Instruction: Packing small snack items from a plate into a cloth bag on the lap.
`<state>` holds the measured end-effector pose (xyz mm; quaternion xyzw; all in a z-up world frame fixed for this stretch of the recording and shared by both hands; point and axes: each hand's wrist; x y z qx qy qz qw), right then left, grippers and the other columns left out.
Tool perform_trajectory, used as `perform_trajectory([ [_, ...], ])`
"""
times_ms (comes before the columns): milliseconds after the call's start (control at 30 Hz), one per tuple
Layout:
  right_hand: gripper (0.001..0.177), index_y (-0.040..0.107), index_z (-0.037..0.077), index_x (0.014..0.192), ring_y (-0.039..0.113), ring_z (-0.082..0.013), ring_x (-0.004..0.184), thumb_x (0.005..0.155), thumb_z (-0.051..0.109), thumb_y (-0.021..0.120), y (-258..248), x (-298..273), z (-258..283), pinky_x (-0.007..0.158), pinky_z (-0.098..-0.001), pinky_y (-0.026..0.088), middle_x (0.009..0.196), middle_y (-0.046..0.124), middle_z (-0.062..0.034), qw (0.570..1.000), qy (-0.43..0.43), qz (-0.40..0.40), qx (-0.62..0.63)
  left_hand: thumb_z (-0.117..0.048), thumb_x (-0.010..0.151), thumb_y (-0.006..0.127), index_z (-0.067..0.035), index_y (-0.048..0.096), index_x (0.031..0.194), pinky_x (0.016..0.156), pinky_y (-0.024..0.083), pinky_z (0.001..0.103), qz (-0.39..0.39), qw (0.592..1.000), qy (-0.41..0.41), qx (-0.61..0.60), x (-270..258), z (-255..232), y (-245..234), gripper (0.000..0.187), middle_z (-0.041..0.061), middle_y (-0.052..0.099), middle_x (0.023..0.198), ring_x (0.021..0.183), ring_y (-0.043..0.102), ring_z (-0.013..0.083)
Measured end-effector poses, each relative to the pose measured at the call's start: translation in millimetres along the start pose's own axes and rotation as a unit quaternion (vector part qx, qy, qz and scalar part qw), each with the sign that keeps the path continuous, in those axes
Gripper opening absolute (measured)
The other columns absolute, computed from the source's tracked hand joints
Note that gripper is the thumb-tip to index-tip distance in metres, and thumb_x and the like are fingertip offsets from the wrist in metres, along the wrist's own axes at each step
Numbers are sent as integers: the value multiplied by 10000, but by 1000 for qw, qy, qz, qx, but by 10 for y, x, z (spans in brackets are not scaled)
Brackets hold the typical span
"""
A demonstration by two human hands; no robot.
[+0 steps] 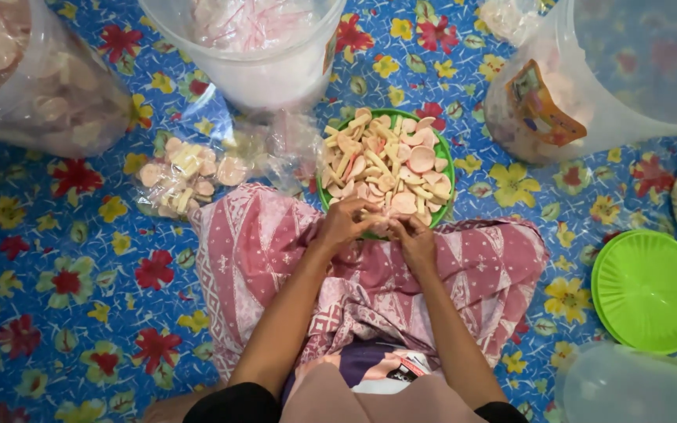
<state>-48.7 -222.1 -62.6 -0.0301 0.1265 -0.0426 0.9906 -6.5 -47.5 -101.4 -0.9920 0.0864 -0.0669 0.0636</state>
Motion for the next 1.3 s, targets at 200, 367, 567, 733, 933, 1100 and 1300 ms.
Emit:
perform_trajectory([
  [200, 233, 665, 65, 1002, 605, -88, 679, 795, 149, 733, 49, 96, -180, 606, -208, 536, 821, 648, -50, 999, 27, 1, 31, -76, 676, 782, -120, 716, 914, 638, 525, 343, 3, 1000, 18, 10, -20, -146, -2, 251, 123, 660, 829, 766, 647, 282],
  [367, 218, 618, 49, 978, 627, -90, 667, 791, 104, 715, 28, 135, -242, 604, -195, 548, 820, 594, -27, 990, 74, -9, 119, -123, 666, 796, -178, 718, 959, 684, 511, 324, 12, 999, 27, 23, 5, -71, 14, 308, 69, 660, 853, 794, 635, 246],
  [567, 157, 605, 57, 941, 630, -106, 651, 823, 116, 691, 26, 176, -264, 569, -193, 521, 805, 559, -28, 988, 56, -6, 143, -111, 718, 770, -125, 719, 902, 708, 515, 311, -30, 999, 27, -19, 56, -284, -14, 192, 89, 674, 817, 806, 649, 251],
  [733, 119, 569, 54, 957, 624, -99, 640, 873, 112, 630, 71, 89, -131, 560, -186, 512, 787, 580, -28, 991, 44, -27, 125, -78, 717, 755, -115, 705, 933, 703, 525, 329, -27, 999, 32, -12, 62, -335, -22, 225, 99, 675, 831, 833, 649, 268],
  [933, 291, 567, 54, 1040, 605, -60, 698, 795, 104, 716, 49, 11, -76, 611, -168, 505, 834, 638, -22, 997, 10, -8, 71, -84, 758, 736, -126, 713, 962, 583, 521, 274, -56, 998, -1, -42, 27, -402, -26, 210, 96, 682, 840, 690, 656, 199],
  [1100, 259, 644, 40, 1028, 591, -72, 693, 795, 128, 715, 59, -123, 96, 603, -191, 513, 817, 635, -33, 996, 40, -14, 74, -78, 772, 713, -125, 712, 958, 497, 490, 241, -53, 997, -8, -56, 16, -296, -17, 192, 89, 676, 843, 562, 609, 137],
  [1300, 184, 671, 51, 982, 623, -96, 684, 833, 157, 688, -38, 180, -522, 608, -214, 523, 780, 649, -50, 990, 71, -7, 117, -72, 742, 730, -110, 716, 932, 403, 420, 181, -48, 996, -9, -72, 7, -315, -7, 194, 78, 675, 832, 475, 544, 73],
])
Point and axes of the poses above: each hand's wrist, its own x-axis towards the middle knuckle, its own y-axis out of the palm, z = x × y
